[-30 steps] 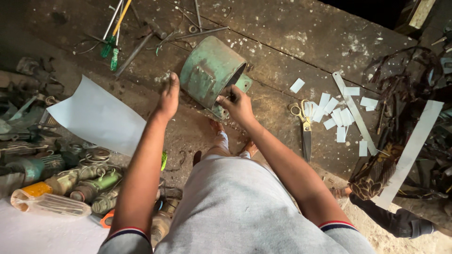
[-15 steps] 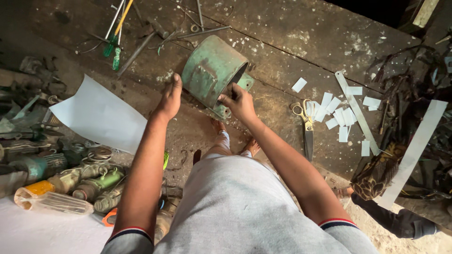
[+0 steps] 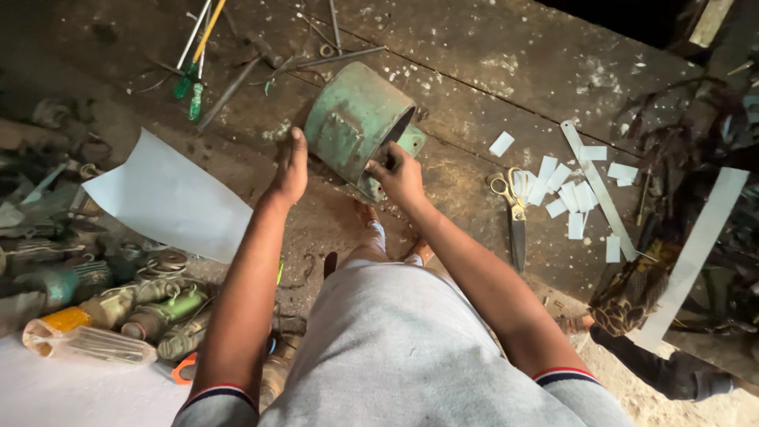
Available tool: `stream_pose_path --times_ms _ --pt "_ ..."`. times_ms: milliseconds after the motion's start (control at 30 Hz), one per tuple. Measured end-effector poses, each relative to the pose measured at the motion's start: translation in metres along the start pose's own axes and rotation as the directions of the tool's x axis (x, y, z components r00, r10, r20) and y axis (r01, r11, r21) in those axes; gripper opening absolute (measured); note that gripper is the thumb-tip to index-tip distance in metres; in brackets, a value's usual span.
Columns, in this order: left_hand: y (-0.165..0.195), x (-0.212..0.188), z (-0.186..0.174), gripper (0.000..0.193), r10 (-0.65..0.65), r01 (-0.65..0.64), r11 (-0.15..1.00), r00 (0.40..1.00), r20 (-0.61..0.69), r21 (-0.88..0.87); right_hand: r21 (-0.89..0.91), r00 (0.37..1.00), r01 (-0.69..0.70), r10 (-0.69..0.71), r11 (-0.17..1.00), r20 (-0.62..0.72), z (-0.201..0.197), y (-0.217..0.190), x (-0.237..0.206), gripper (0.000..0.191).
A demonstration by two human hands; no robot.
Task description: The person cuts small white rectangular pieces from a strip using scissors and inserts them one by one into slots on the inner surface of a green cylindrical metal housing. The person repeatedly picks up pieces, cuts them, and places them inside the housing.
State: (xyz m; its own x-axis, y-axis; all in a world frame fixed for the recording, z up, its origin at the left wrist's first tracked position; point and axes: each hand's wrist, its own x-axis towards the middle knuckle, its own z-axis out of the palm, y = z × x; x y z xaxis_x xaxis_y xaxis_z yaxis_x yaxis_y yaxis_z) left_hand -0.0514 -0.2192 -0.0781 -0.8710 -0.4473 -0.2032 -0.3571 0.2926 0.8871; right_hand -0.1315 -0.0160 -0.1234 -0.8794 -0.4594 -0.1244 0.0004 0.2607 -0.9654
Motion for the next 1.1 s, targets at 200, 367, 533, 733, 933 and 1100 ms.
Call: stream_pose_path --times_ms 200,367,533,733,933,1100 --pt "0.001 -0.002 -0.003 0.088 0.133 -0.133 0.991 0.991 -0.006 -0.015 0.134 0.997 -0.040 0.030 0.990 0.075 -0.004 0.004 -0.005 0.019" --pt "-0.026 0.004 -0.003 0.077 0.303 -0.306 0.948 0.952 -0.053 -0.091 0.033 0.996 -0.058 0.055 0.998 0.064 0.004 0.017 0.001 0.021" --pt "-0.071 0.028 -0.019 0.068 0.197 -0.202 0.973 0.979 0.054 0.109 -0.097 0.992 -0.103 0.110 0.990 0.063 0.013 0.039 0.013 0.019" --pt "-0.086 0.054 -0.046 0.061 0.450 -0.419 0.891 0.864 0.225 -0.175 0.025 0.955 -0.293 0.291 0.956 0.062 0.030 0.040 0.002 0.026" --pt "-0.088 0.080 -0.099 0.035 0.499 -0.351 0.862 0.716 0.488 -0.366 0.579 0.689 -0.487 0.695 0.653 -0.203 0.071 -0.010 -0.017 0.044" --pt "-0.094 0.122 -0.118 0.040 0.611 -0.404 0.779 0.658 0.440 -0.479 0.703 0.686 -0.379 0.693 0.602 -0.223 0.107 -0.050 0.000 0.043"
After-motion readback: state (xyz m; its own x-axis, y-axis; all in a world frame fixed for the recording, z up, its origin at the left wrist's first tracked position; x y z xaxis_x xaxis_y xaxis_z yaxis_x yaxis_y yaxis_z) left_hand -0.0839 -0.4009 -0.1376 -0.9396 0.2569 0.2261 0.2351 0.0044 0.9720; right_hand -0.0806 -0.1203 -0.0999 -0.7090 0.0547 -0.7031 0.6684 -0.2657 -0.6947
